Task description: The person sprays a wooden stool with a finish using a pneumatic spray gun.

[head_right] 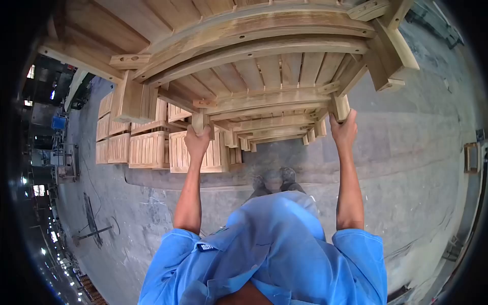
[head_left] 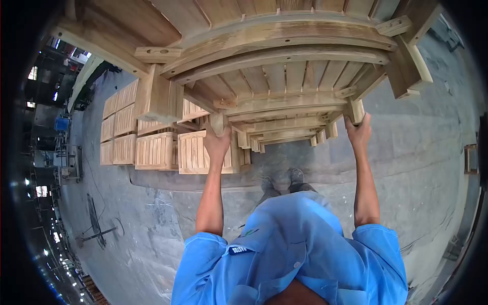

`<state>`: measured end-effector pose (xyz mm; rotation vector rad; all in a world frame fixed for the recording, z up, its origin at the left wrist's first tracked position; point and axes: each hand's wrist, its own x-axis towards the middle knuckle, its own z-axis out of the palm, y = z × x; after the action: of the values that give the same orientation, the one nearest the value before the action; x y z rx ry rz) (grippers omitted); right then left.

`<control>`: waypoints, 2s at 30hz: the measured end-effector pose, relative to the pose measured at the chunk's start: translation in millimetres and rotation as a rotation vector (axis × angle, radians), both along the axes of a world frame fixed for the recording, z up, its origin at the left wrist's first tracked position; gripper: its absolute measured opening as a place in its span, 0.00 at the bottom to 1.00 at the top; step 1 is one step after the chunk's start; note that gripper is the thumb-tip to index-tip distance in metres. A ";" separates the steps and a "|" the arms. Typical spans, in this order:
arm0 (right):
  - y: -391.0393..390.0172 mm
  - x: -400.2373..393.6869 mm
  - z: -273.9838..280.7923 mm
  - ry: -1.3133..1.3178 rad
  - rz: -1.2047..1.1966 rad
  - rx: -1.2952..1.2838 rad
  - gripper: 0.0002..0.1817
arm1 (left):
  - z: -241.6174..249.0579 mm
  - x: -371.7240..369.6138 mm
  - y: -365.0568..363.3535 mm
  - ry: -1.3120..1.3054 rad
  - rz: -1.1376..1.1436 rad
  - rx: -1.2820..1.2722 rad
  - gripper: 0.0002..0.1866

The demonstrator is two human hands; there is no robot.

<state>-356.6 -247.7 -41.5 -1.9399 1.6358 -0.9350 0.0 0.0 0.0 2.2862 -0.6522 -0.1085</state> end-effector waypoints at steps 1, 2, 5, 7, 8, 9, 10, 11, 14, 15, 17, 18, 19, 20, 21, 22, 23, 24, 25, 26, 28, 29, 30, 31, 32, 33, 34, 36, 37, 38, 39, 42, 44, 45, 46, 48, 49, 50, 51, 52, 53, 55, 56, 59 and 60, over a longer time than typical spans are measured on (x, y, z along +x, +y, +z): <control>-0.6 2.5 -3.2 -0.008 -0.020 0.016 0.29 | -3.4 1.2 2.3 -0.039 -0.001 -0.068 0.22; 1.8 6.0 -7.4 -0.015 -0.034 0.036 0.29 | -6.6 2.8 7.9 -0.079 0.003 -0.133 0.22; 13.6 -3.6 2.7 0.043 -0.051 -0.016 0.29 | -7.4 -10.5 16.6 -0.027 -0.012 -0.088 0.27; 1.3 5.9 11.5 0.044 -0.056 -0.046 0.29 | -12.2 -1.8 3.1 -0.077 0.030 -0.088 0.27; 4.2 6.0 10.7 0.069 -0.073 -0.035 0.30 | -15.2 -1.3 3.4 -0.085 0.025 -0.092 0.27; 3.6 0.9 4.2 0.108 -0.088 -0.035 0.30 | -19.3 -3.8 5.8 -0.085 0.028 -0.091 0.28; -2.8 -3.6 -3.7 0.142 -0.088 -0.040 0.30 | -18.7 -6.0 5.8 -0.122 0.034 -0.018 0.29; -5.8 -8.6 -8.6 0.132 -0.072 -0.101 0.30 | -18.3 -6.9 6.2 -0.157 0.059 0.057 0.31; 0.3 -7.2 -3.4 0.160 -0.017 -0.078 0.30 | -32.7 -4.0 8.2 -0.047 0.123 0.229 0.34; 1.7 -5.0 -2.1 0.102 -0.007 -0.051 0.32 | -31.4 -2.9 7.6 -0.038 0.096 0.213 0.35; -13.0 -11.2 -16.1 0.186 -0.041 0.019 0.34 | -19.6 -2.6 6.1 0.011 0.121 0.214 0.35; -15.7 -10.9 -18.8 0.206 -0.054 0.017 0.36 | -17.5 -2.9 5.7 0.030 0.112 0.179 0.34; -16.9 -12.8 -18.9 0.229 -0.077 0.013 0.37 | -16.9 -2.4 3.5 0.071 0.117 0.177 0.35; -22.0 -19.4 -19.3 0.245 -0.033 0.003 0.37 | -15.2 -4.6 5.2 0.118 0.114 0.176 0.36; -30.1 -23.5 -26.8 0.214 -0.001 -0.043 0.38 | -12.7 -9.7 10.5 0.131 0.152 0.171 0.36; -33.8 -27.4 -32.9 0.179 0.028 -0.089 0.40 | -8.9 -17.0 16.3 0.210 0.153 0.047 0.38; -31.9 -29.6 -35.0 0.180 0.061 -0.103 0.40 | -8.1 -23.9 24.6 0.281 0.153 -0.083 0.41; -31.1 -30.7 -35.9 0.140 0.116 -0.196 0.38 | -22.1 -31.8 37.5 0.281 0.185 -0.101 0.41; -30.4 -33.3 -37.6 0.097 0.172 -0.289 0.36 | -49.7 -42.0 53.8 0.167 0.156 -0.202 0.42; -30.7 -43.3 -47.1 -0.073 0.220 -0.134 0.38 | -76.0 -51.1 71.3 0.048 0.130 -0.297 0.44; -15.7 -54.4 -64.4 -0.238 0.204 0.123 0.40 | -108.9 -69.0 142.2 0.293 0.138 -0.180 0.43; 5.6 -62.3 -69.6 -0.231 0.133 0.218 0.41 | -135.2 -85.6 187.5 0.347 0.196 -0.159 0.39; 25.6 -69.4 -71.5 -0.121 0.112 0.469 0.42 | -119.9 -103.7 237.0 0.602 0.291 -0.070 0.39; 40.6 -77.9 -77.9 -0.005 0.081 0.716 0.43 | -174.5 -134.0 287.3 0.575 0.404 -0.181 0.39; 48.5 -97.0 -107.9 0.026 0.109 0.894 0.42 | -228.3 -164.7 341.5 0.498 0.482 0.015 0.38; 58.7 -105.3 -133.0 0.056 0.135 1.072 0.41 | -245.1 -204.4 392.7 0.445 0.634 0.093 0.35; 89.8 -91.8 -134.6 0.247 0.176 1.135 0.39 | -275.1 -244.7 448.2 0.539 0.764 0.048 0.35; 146.2 -58.0 -125.8 0.466 0.242 1.178 0.37 | -246.6 -309.6 537.1 0.705 0.987 0.214 0.32; 185.5 -35.7 -116.8 0.492 0.351 1.151 0.34 | -249.5 -346.7 572.0 0.617 1.127 0.276 0.31; 200.8 -22.6 -108.8 0.517 0.456 1.123 0.31 | -237.8 -372.5 598.7 0.686 1.277 0.256 0.30; 224.0 3.7 -105.2 0.535 0.563 1.098 0.28 | -232.5 -397.2 619.8 0.654 1.408 0.288 0.29; 306.2 105.2 -104.6 0.575 0.909 1.025 0.21 | -270.8 -460.8 663.4 0.711 1.700 0.095 0.28; 331.6 146.0 -94.9 0.597 1.011 1.012 0.18 | -255.7 -461.2 664.4 0.905 1.869 -0.211 0.27; 328.7 169.5 -102.2 0.615 1.037 1.000 0.18 | -238.0 -448.4 657.7 0.910 1.896 -0.230 0.27; 322.4 196.3 -115.0 0.618 1.056 1.022 0.18 | -224.3 -435.5 652.8 0.931 1.916 -0.414 0.27; 341.9 240.0 -116.9 0.609 1.036 0.979 0.18 | -219.0 -423.1 648.5 0.946 1.910 -0.677 0.28; 357.2 261.8 -118.0 0.632 1.065 0.968 0.18 | -220.4 -419.6 649.2 0.945 1.941 -0.700 0.28; 370.9 285.6 -119.3 0.721 1.051 0.912 0.18 | -222.3 -413.9 648.9 0.947 1.925 -0.681 0.28; 383.2 310.1 -119.8 0.805 1.034 0.851 0.18 | -224.7 -405.6 647.1 0.949 1.906 -0.662 0.28; 395.8 334.3 -122.1 0.873 1.102 0.865 0.20 | -229.8 -400.5 646.4 0.951 1.924 -0.689 0.28; 405.9 358.6 -132.8 0.885 1.119 0.841 0.20 | -232.1 -397.0 647.0 0.935 1.986 -0.706 0.28; 428.9 416.6 -149.5 0.995 1.230 0.841 0.23 | -237.1 -384.2 645.0 0.899 2.118 -0.759 0.28; 447.2 450.7 -148.2 1.018 1.263 0.834 0.24 | -236.2 -374.9 642.9 0.920 2.182 -0.778 0.27; 507.2 561.3 -159.3 0.944 1.395 0.815 0.26 | -242.7 -342.7 625.4 0.951 2.315 -0.901 0.26; 530.4 600.2 -154.9 0.941 1.459 0.745 0.25 | -234.2 -331.3 621.7 1.039 2.290 -0.944 0.25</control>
<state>243.5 282.7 -196.4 -2.2220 0.2710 1.0737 -331.3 621.7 -234.2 0.6460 1.9393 0.1201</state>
